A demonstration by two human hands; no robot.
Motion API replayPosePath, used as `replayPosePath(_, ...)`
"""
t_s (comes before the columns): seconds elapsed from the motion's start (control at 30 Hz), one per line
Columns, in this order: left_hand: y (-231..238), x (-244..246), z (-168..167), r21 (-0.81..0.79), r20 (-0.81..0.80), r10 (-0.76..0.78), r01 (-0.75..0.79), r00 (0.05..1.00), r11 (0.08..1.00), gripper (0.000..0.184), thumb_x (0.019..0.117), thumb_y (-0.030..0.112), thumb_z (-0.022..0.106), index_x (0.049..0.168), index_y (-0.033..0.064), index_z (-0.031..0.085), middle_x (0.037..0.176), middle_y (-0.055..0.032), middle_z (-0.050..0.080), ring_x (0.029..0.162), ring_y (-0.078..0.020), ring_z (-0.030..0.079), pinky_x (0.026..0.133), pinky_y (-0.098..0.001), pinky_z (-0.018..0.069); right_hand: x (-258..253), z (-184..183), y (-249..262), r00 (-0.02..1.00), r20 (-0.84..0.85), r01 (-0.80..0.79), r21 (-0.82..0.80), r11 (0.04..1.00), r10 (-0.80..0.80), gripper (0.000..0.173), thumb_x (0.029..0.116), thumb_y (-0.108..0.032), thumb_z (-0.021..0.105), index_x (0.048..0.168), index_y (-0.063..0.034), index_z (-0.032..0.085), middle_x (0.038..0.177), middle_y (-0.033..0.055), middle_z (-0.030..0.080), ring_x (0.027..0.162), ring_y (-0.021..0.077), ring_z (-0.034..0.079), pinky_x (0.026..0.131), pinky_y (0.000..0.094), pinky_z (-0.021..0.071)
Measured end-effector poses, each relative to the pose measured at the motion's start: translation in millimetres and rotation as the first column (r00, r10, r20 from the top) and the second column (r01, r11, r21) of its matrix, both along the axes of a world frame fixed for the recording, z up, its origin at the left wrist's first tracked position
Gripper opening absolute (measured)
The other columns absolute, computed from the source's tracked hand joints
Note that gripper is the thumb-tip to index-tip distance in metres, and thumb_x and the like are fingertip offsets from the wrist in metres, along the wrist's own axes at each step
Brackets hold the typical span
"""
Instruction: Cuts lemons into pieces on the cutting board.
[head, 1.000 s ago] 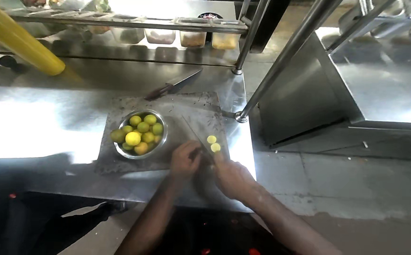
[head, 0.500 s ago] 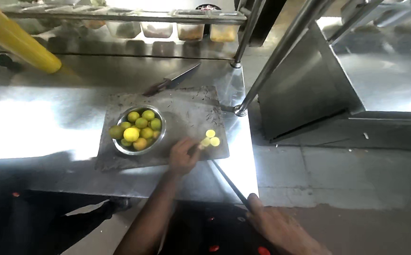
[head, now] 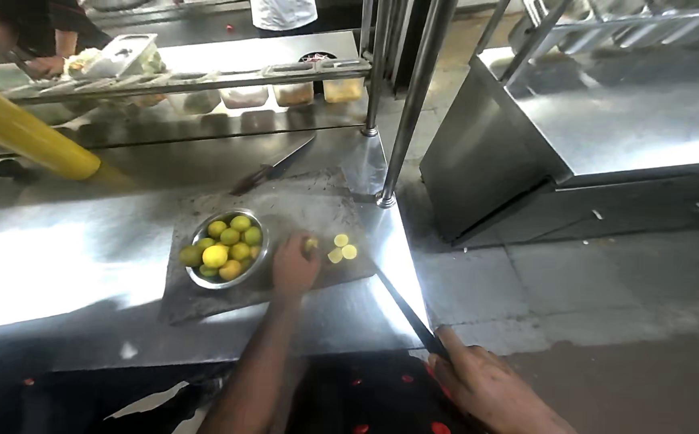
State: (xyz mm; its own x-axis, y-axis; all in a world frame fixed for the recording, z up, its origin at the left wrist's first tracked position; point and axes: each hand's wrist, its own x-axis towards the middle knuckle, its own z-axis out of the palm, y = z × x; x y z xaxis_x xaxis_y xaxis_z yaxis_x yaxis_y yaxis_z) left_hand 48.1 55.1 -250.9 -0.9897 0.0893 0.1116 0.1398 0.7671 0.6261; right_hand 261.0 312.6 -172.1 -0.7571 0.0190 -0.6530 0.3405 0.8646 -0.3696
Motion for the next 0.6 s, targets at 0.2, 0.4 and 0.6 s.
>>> replayPosePath(0.2, 11, -8, 23, -0.281, 0.060, -0.329, 0.332, 0.943, 0.900, 0.022, 0.0977, 0.024, 0.065, 0.116, 0.0179, 0.076, 0.128, -0.0094, 0.064, 0.111, -0.0279, 0.065, 0.094, -0.0491, 0.0562, 6, -2, -1, 0.999, -0.039, 0.020, -0.026, 0.999, -0.021, 0.042, 0.1042, -0.043, 0.048, 0.130, -0.0101, 0.052, 0.082, 0.0177, 0.068, 0.081, 0.0410, 0.070, 0.070, 0.0594, 0.0548)
replayPosePath(0.4, 16, -11, 35, -0.286, 0.280, -0.358, 0.434, 0.891, 0.855, 0.023, 0.1033, 0.024, 0.059, 0.115, 0.0158, 0.077, 0.109, -0.0063, 0.073, 0.102, -0.0231, 0.070, 0.093, -0.0474, 0.0566, 10, -9, 1, 0.997, -0.075, 0.016, -0.017, 1.000, -0.017, 0.041, 0.1035, -0.043, 0.048, 0.129, -0.0110, 0.053, 0.081, 0.0164, 0.067, 0.079, 0.0400, 0.070, 0.069, 0.0581, 0.0548)
replayPosePath(0.6, 20, -15, 39, -0.331, 0.314, -0.357, 0.454, 0.880, 0.827, 0.023, 0.1041, 0.025, 0.057, 0.113, 0.0154, 0.077, 0.109, -0.0079, 0.074, 0.104, -0.0254, 0.070, 0.093, -0.0491, 0.0559, 6, -9, 1, 0.997, -0.073, -0.015, -0.008, 1.000, 0.015, 0.041, 0.1033, -0.044, 0.047, 0.126, -0.0111, 0.053, 0.079, 0.0157, 0.067, 0.078, 0.0395, 0.070, 0.068, 0.0579, 0.0548)
